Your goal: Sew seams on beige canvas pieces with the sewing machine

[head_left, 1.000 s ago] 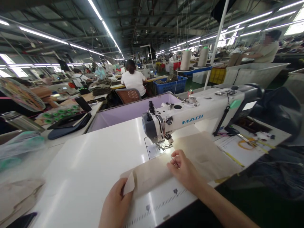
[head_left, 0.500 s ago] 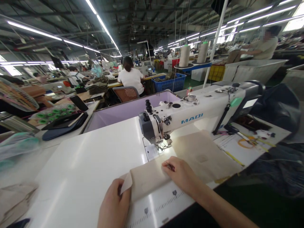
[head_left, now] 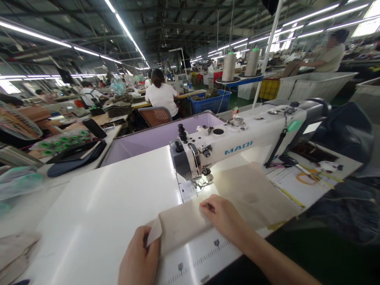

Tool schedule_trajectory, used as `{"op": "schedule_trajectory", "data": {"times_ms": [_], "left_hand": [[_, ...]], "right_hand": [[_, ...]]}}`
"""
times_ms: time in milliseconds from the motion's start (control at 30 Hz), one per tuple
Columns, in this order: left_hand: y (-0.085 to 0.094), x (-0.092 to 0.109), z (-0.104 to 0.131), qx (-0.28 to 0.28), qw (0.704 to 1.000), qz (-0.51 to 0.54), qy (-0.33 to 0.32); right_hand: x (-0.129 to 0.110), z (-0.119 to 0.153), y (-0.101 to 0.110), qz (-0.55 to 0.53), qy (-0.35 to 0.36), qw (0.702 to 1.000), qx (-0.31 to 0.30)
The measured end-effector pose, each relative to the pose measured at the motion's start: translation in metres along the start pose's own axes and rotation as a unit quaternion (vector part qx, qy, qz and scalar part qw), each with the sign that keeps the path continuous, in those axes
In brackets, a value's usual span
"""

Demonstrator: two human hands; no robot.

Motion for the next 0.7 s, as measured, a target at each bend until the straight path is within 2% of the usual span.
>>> {"op": "schedule_trajectory", "data": {"times_ms": [567, 700], "left_hand": [[-0.0031, 0.0045, -0.0013, -0.023, 1.0, 0.015, -0.012], [0.0032, 0.0042, -0.0026, 0.003, 0.999, 0.049, 0.016]], "right_hand": [[-0.0032, 0.0, 0.0028, 0.019, -0.025, 0.999, -0.016], [-0.0008, 0.0034, -0.0002, 0.089, 0.021, 0.995, -0.033]]}}
Point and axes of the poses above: each hand's wrist, its own z-axis away from the middle knuckle, its own y-axis out of the back of the hand, x = y × z, the point moved 4 cm from there along -z, towards the middle knuckle, and after that the axes turned 13 degrees about y, right-handed, at the moved point
